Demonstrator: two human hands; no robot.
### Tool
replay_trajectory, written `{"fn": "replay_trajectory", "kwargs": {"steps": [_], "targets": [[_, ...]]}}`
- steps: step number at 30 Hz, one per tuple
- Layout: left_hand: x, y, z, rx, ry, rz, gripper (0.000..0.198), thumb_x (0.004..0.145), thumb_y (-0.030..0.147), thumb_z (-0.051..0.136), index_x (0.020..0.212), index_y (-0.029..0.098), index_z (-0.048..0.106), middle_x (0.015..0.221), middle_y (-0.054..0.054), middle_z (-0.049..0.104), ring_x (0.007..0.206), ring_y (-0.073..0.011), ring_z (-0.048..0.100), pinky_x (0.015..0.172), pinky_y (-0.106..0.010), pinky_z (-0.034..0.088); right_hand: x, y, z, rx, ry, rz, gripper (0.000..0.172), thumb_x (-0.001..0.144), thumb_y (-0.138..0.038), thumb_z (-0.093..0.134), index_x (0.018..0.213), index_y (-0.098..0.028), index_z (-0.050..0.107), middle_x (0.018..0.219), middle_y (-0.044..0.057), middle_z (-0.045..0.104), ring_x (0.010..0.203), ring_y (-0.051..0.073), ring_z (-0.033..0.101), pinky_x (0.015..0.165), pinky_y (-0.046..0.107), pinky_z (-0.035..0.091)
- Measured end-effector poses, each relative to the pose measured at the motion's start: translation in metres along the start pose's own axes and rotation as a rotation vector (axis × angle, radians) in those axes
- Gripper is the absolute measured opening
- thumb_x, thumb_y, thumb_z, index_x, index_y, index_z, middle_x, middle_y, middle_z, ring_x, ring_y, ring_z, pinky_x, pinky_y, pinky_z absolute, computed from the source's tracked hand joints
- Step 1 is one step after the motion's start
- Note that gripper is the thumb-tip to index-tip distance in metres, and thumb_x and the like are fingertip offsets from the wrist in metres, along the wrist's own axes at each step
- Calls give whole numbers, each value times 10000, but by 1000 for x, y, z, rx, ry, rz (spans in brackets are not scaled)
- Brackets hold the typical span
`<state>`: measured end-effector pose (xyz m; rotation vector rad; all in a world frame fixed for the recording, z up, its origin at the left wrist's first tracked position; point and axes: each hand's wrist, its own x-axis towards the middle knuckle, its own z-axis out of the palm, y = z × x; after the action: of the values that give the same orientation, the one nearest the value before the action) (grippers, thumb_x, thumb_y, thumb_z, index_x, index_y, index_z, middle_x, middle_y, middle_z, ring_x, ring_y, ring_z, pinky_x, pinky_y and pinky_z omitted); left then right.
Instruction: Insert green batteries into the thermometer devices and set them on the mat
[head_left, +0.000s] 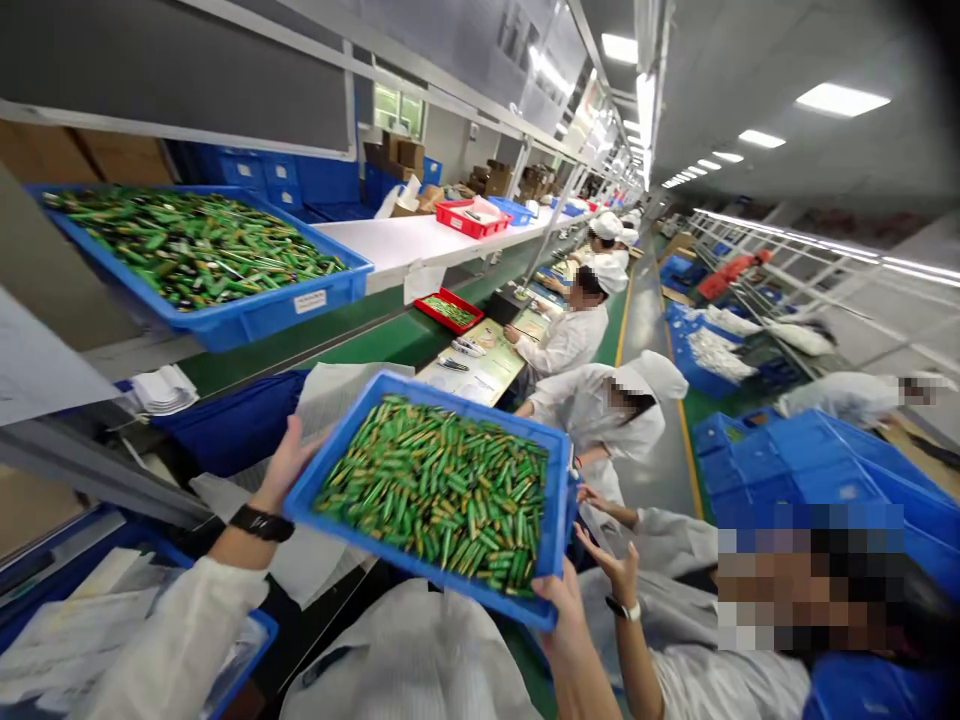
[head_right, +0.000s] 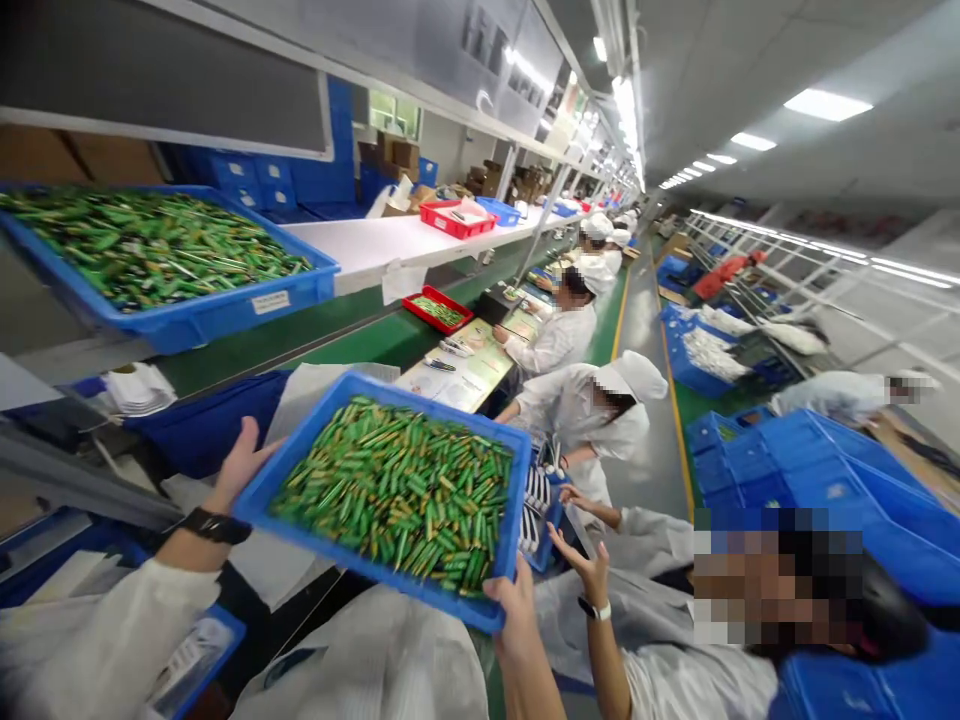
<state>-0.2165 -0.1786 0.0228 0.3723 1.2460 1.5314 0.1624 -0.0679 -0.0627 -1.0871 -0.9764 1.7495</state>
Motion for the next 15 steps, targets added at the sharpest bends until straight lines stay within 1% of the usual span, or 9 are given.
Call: {"fn": "replay_trajectory", "kwargs": {"steps": [1, 2, 4, 6, 8, 9, 11, 13, 15], "targets": [[-11, -11, -7, -28, 15, -86, 1036, 796, 872, 258, 1428, 78, 463, 1208, -188, 707, 1135, -375, 658, 904, -534, 543, -8, 12, -8, 24, -37, 52, 583, 512, -245, 695, 1092, -209, 648, 927, 45, 724, 869, 291, 689, 684, 391, 582], [-25, -26, -15, -39, 82, -149, 967, 741, 843, 449, 1399, 138, 520, 1166, -168, 731, 1085, -397, 682, 878, -542, 570, -12, 23, -14, 40, -80, 96, 611, 504, -226, 693, 1112, -210, 648, 978, 50, 727, 926, 299, 681, 729, 390, 573], [-57, -58, -35, -42, 291, -157, 870, 626, 664, 734, 1374, 256, 557, 1119, -108, 759, 1022, -403, 708, 842, -537, 609, -11, 40, -22, 11, -171, 168, 637, 502, -197, 683, 1137, -222, 649, 1058, 48, 721, 1017, 302, 652, 804, 390, 550], [-94, -91, -54, -58, 508, -147, 891, 550, 507, 858, 1371, 365, 543, 1096, -43, 770, 989, -386, 723, 820, -527, 630, 3, 50, -23, -76, -284, 253, 643, 504, -184, 685, 1143, -245, 654, 1109, 39, 707, 1052, 297, 630, 826, 385, 532], [-133, -122, -63, -117, 656, -120, 887, 558, 448, 887, 1370, 405, 531, 1135, -13, 759, 1000, -357, 726, 838, -507, 634, 25, 57, -16, -188, -404, 348, 640, 500, -183, 696, 1134, -260, 661, 1142, 32, 693, 1024, 289, 629, 797, 374, 525], [-152, -138, -63, -160, 717, -93, 862, 582, 441, 883, 1369, 394, 534, 1167, -16, 748, 1016, -342, 724, 861, -494, 630, 38, 61, -10, -249, -464, 390, 639, 500, -187, 701, 1133, -263, 662, 1140, 30, 692, 998, 283, 633, 779, 367, 522], [-188, -170, -56, -256, 847, -6, 803, 630, 435, 866, 1361, 336, 550, 1230, -45, 721, 1057, -317, 713, 916, -475, 610, 63, 72, 8, -379, -612, 452, 639, 513, -210, 711, 1148, -260, 660, 1091, 27, 704, 938, 270, 640, 753, 359, 517], [-219, -206, -43, -340, 1019, 101, 768, 639, 407, 865, 1338, 281, 573, 1259, -72, 705, 1090, -305, 700, 962, -471, 585, 84, 86, 33, -517, -801, 495, 626, 549, -246, 710, 1172, -245, 656, 1005, 24, 718, 893, 264, 646, 749, 360, 513], [-248, -248, -28, -395, 1205, 196, 698, 647, 426, 852, 1280, 250, 616, 1260, -79, 704, 1117, -293, 687, 1000, -459, 559, 98, 103, 65, -654, -984, 526, 601, 584, -277, 703, 1182, -233, 657, 979, 24, 725, 904, 269, 650, 779, 368, 511]]}}
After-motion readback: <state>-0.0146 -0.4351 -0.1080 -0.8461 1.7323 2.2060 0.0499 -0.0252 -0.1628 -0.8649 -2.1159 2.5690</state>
